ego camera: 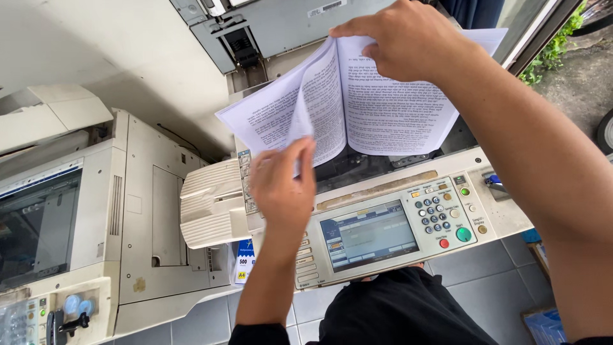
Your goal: The person places a booklet on a photocopier, presses the start button, flips through pages, and repeats the copying process multiple times. The booklet is handled repeatedly, and the person operates the machine's control panel throughout.
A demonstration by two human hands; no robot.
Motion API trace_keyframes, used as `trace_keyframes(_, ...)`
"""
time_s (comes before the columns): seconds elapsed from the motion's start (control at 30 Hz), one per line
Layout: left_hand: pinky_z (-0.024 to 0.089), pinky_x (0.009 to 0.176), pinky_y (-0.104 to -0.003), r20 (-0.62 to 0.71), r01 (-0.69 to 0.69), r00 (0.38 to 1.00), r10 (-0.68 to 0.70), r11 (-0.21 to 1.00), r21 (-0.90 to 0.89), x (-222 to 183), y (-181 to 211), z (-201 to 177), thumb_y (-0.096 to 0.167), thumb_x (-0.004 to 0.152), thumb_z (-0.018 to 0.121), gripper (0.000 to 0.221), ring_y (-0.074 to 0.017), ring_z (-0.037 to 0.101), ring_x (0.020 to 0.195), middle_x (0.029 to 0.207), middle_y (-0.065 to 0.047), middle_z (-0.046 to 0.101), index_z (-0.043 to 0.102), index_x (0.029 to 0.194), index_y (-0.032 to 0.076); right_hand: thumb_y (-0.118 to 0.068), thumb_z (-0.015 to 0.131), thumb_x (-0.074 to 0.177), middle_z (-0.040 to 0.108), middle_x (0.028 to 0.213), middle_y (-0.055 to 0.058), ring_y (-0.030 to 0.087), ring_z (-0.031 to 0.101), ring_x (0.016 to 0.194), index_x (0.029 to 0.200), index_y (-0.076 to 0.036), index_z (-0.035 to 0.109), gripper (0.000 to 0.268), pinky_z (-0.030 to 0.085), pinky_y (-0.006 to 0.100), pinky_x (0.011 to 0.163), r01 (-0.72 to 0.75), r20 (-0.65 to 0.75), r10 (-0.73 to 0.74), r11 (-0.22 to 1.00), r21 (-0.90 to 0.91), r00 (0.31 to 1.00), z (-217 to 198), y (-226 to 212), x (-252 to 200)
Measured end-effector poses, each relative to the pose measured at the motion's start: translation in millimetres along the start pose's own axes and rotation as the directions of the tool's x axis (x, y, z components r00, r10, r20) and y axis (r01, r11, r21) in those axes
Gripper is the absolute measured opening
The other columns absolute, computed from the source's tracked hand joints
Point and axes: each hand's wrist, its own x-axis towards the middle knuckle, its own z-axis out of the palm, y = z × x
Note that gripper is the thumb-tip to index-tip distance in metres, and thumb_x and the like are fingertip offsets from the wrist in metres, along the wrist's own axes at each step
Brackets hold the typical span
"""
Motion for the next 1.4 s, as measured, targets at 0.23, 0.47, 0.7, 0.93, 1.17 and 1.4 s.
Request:
trace_keyframes(0.23, 0.061, 0.087, -0.027, 0.473, 0.574, 0.815, -0.335, 0.364, -0.733, -8.4, 51.4, 99.3, 0.009, 0.092, 0.081, 0.021, -0.0141, 0.075, 0.097, 0.106, -0.011, 0.078, 0.066, 0.105, 0.001, -0.011, 0.069, 0.097, 0.076, 0.096, 0.014, 0.029, 0.071, 0.072, 0.139, -0.025, 0.073, 0.044, 0.057, 0.042, 0.067, 0.062, -0.025, -0.062, 0.998, -0.004, 0.998, 6.2, 7.5, 6.3)
trace_keyframes(0.47, 0.059, 0.091, -0.026, 0.596, 0.561, 0.718, -0.359, -0.208, -0.801, 14.3, 75.4, 191.4, 0.002, 0.094, 0.076, 0.018, -0.0157, 0.072, 0.1, 0.108, -0.019, 0.073, 0.062, 0.103, -0.004, -0.038, 0.071, 0.102, 0.076, 0.107, 0.008, 0.027, 0.071, 0.068, 0.129, -0.025, 0.072, 0.031, 0.057, 0.045, 0.06, -0.13, 0.088, 0.133, 0.991, -0.043, 0.987, -8.0, -11.9, 1.3)
trace_keyframes(0.7, 0.055, 0.099, -0.039, 0.499, 0.1, 0.836, 0.23, 0.829, -0.55, 39.1, 38.1, 128.4, 0.026, 0.086, 0.083, 0.03, -0.0247, 0.071, 0.114, 0.116, -0.006, 0.075, 0.07, 0.106, 0.008, -0.03, 0.081, 0.085, 0.075, 0.115, 0.007, 0.026, 0.073, 0.071, 0.145, -0.031, 0.064, 0.063, 0.059, 0.042, 0.059, 0.008, 0.082, 0.01, 0.976, -0.219, 0.997, -14.3, -8.5, -6.4)
trace_keyframes(0.93, 0.043, 0.105, -0.049, 0.425, -0.305, 0.884, 0.197, 0.93, 0.204, 84.3, -44.6, 3.5, 0.04, 0.071, 0.092, 0.086, -0.0403, 0.058, 0.124, 0.132, -0.021, 0.064, 0.052, 0.14, 0.007, -0.039, 0.081, 0.089, 0.076, 0.1, 0.021, 0.036, 0.075, 0.081, 0.137, -0.013, 0.066, 0.057, 0.061, 0.049, 0.071, -0.249, 0.286, 0.344, 0.914, -0.321, 0.894, -17.7, 16.0, -26.0)
trace_keyframes(1.17, 0.056, 0.078, -0.043, 0.764, -0.068, 0.588, -0.266, 0.925, 0.375, 132.8, -76.5, -7.3, 0.05, 0.062, 0.099, 0.077, -0.0314, 0.073, 0.085, 0.091, -0.013, 0.076, 0.069, 0.121, 0.011, -0.037, 0.083, 0.088, 0.07, 0.106, 0.028, 0.045, 0.072, 0.078, 0.139, 0.002, 0.059, 0.068, 0.063, 0.051, 0.066, -0.626, 0.32, 0.675, 0.737, -0.255, 0.665, -27.7, 25.9, -53.8)
trace_keyframes(1.4, 0.056, 0.077, -0.042, 0.82, 0.022, 0.478, -0.314, 0.938, 0.346, 169.3, -87.6, 0.7, 0.033, 0.068, 0.092, 0.05, -0.0262, 0.073, 0.079, 0.092, -0.012, 0.076, 0.077, 0.113, 0.017, -0.031, 0.078, 0.091, 0.074, 0.104, 0.027, 0.041, 0.075, 0.069, 0.14, -0.004, 0.063, 0.058, 0.064, 0.048, 0.063, -0.474, 0.323, 0.536, 0.843, -0.255, 0.78, -18.5, 38.5, -53.6)
